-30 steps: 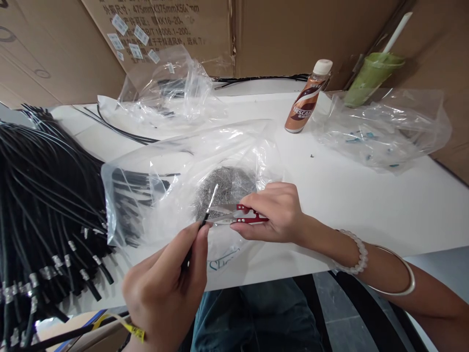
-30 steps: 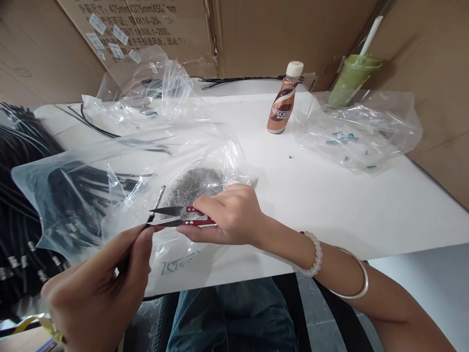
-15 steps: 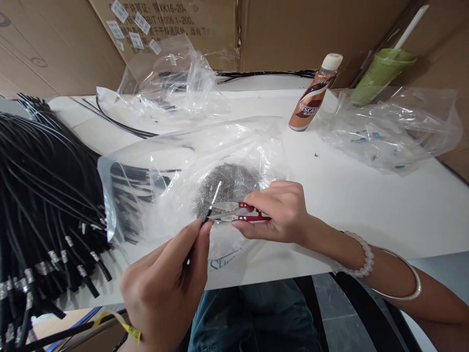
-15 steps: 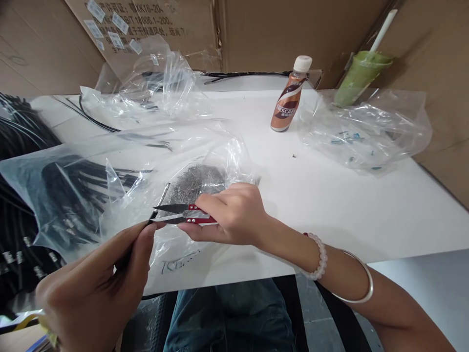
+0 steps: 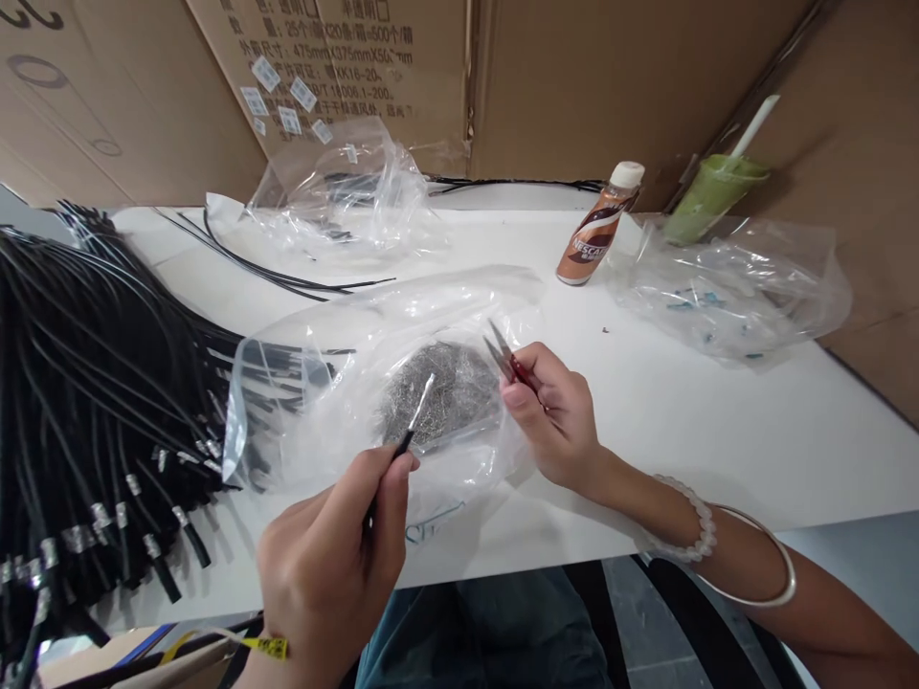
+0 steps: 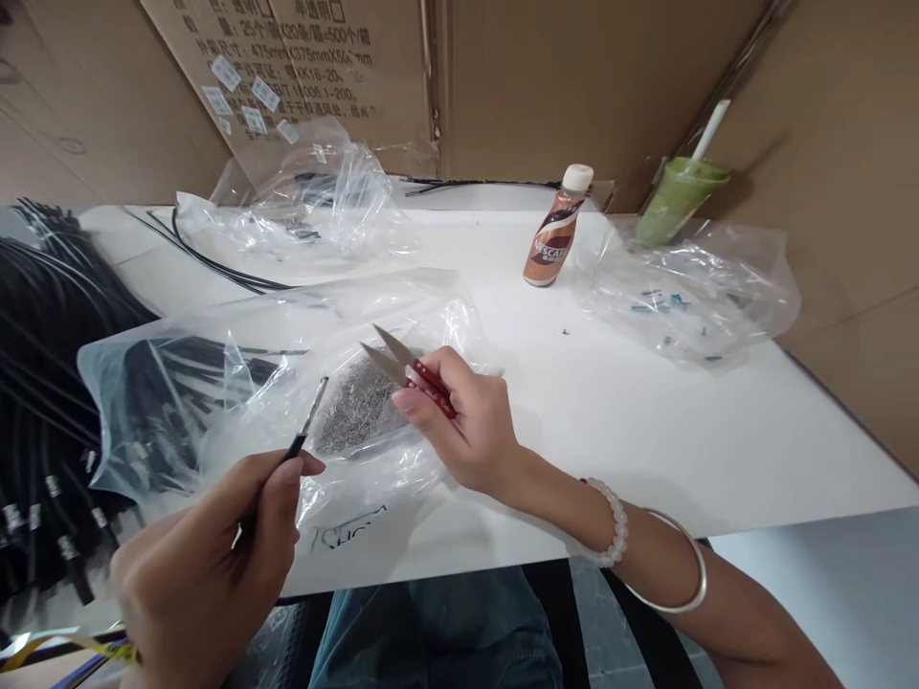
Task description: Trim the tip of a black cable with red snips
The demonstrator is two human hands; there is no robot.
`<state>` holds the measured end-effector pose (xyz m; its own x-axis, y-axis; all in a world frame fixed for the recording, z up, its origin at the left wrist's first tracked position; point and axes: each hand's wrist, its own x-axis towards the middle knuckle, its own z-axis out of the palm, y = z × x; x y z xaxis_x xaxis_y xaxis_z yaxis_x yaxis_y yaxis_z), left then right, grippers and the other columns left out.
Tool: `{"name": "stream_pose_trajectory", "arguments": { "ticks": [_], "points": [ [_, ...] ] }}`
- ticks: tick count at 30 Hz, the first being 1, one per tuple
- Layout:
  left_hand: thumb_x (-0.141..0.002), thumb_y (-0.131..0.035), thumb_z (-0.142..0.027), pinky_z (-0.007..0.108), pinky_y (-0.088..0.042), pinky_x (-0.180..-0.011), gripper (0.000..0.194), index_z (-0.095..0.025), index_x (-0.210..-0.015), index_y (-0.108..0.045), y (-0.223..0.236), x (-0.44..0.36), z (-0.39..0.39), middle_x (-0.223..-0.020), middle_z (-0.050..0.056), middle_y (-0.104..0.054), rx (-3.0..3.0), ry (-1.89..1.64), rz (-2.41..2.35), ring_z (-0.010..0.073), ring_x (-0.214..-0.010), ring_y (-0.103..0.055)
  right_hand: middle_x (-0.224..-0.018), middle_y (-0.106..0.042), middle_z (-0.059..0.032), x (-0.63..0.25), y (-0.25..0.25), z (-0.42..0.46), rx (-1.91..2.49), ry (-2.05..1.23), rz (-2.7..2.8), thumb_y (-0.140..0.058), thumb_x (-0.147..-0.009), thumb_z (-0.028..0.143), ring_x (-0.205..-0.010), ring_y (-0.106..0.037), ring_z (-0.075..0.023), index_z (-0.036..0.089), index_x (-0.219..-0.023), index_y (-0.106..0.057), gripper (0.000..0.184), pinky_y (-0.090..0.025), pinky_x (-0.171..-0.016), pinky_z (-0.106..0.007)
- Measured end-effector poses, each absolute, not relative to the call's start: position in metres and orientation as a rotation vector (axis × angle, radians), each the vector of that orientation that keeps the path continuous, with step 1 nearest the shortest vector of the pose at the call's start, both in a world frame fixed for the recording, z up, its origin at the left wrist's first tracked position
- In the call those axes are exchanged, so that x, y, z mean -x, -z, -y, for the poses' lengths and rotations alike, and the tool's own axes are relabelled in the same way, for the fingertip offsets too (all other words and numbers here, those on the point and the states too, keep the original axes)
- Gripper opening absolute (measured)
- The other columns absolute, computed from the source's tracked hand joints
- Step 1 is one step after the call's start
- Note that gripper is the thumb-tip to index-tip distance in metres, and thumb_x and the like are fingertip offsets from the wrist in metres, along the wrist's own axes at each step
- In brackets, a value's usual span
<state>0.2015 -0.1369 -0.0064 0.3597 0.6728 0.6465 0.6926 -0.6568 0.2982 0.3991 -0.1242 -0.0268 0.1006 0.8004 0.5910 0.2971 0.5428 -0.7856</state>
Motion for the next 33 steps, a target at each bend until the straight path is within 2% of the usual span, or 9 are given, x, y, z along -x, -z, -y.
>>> {"name": "stream_pose_trajectory", "arguments": {
  "ticks": [3,8,13,24,29,31,33],
  "points": [
    [-0.091,-0.054,-0.022,0.020,-0.030,-0.042,0.010,-0.017,-0.087,-0.062,0.007,-0.202,0.136,-0.045,-0.007,-0.046,2.575,1.242,1.235,0.0058,-0.034,-0.035,-0.057,-0.036,0.0068,-0.399,0.030,0.124,0.944,-0.582,1.400,-0.048,-0.095,0.041,-0.046,-0.030,-0.0063,0.020,-0.080,-0.046,0.026,-0.025,-0.040,-0.021],
    [-0.089,-0.058,-0.019,0.021,-0.043,-0.050,0.009,-0.018,-0.096,-0.062,0.009,-0.200,0.136,-0.067,-0.001,-0.069,2.597,1.285,1.090,0.0106,-0.050,-0.061,-0.060,-0.039,0.0043,-0.398,0.031,0.125,0.920,-0.562,1.389,-0.039,-0.097,0.047,-0.048,-0.034,-0.0082,0.020,-0.081,-0.048,0.033,-0.029,-0.042,-0.023],
    [-0.088,-0.059,-0.018,0.024,-0.045,-0.053,0.018,-0.017,-0.105,-0.063,0.010,-0.199,0.138,-0.075,0.002,-0.073,2.606,1.266,1.008,0.0148,-0.057,-0.066,-0.064,-0.041,0.0024,-0.399,0.030,0.126,0.889,-0.494,1.385,-0.034,-0.098,0.048,-0.049,-0.036,-0.0087,0.020,-0.080,-0.046,0.035,-0.030,-0.043,-0.024],
    [-0.086,-0.060,-0.014,0.027,-0.041,-0.050,0.019,-0.014,-0.105,-0.063,0.008,-0.195,0.139,-0.068,0.003,-0.070,2.587,1.224,0.984,0.0144,-0.051,-0.062,-0.061,-0.037,0.0038,-0.399,0.031,0.129,0.857,-0.513,1.437,-0.043,-0.095,0.042,-0.050,-0.033,-0.0079,0.019,-0.080,-0.050,0.029,-0.027,-0.043,-0.023],
    [-0.086,-0.061,-0.019,0.023,-0.042,-0.051,0.014,-0.017,-0.099,-0.064,0.007,-0.198,0.137,-0.068,0.001,-0.071,2.581,1.301,1.023,0.0124,-0.051,-0.063,-0.062,-0.036,0.0035,-0.399,0.032,0.130,0.866,-0.508,1.448,-0.041,-0.096,0.043,-0.051,-0.033,-0.0080,0.019,-0.080,-0.049,0.031,-0.026,-0.043,-0.023],
    [-0.088,-0.058,-0.024,0.019,-0.038,-0.044,0.009,-0.019,-0.092,-0.065,0.003,-0.200,0.138,-0.054,-0.004,-0.064,2.663,1.426,1.225,0.0079,-0.041,-0.056,-0.063,-0.036,0.0034,-0.399,0.032,0.130,0.877,-0.517,1.455,-0.040,-0.097,0.044,-0.051,-0.033,-0.0080,0.019,-0.080,-0.048,0.031,-0.026,-0.044,-0.023],
    [-0.091,-0.053,-0.029,0.015,-0.031,-0.036,0.015,-0.022,-0.083,-0.064,-0.003,-0.201,0.139,-0.040,-0.008,-0.049,2.752,1.673,1.653,0.0044,-0.031,-0.042,-0.064,-0.036,0.0033,-0.399,0.032,0.131,0.891,-0.535,1.463,-0.038,-0.098,0.044,-0.052,-0.032,-0.0081,0.019,-0.080,-0.048,0.032,-0.026,-0.045,-0.024]
  ]
}}
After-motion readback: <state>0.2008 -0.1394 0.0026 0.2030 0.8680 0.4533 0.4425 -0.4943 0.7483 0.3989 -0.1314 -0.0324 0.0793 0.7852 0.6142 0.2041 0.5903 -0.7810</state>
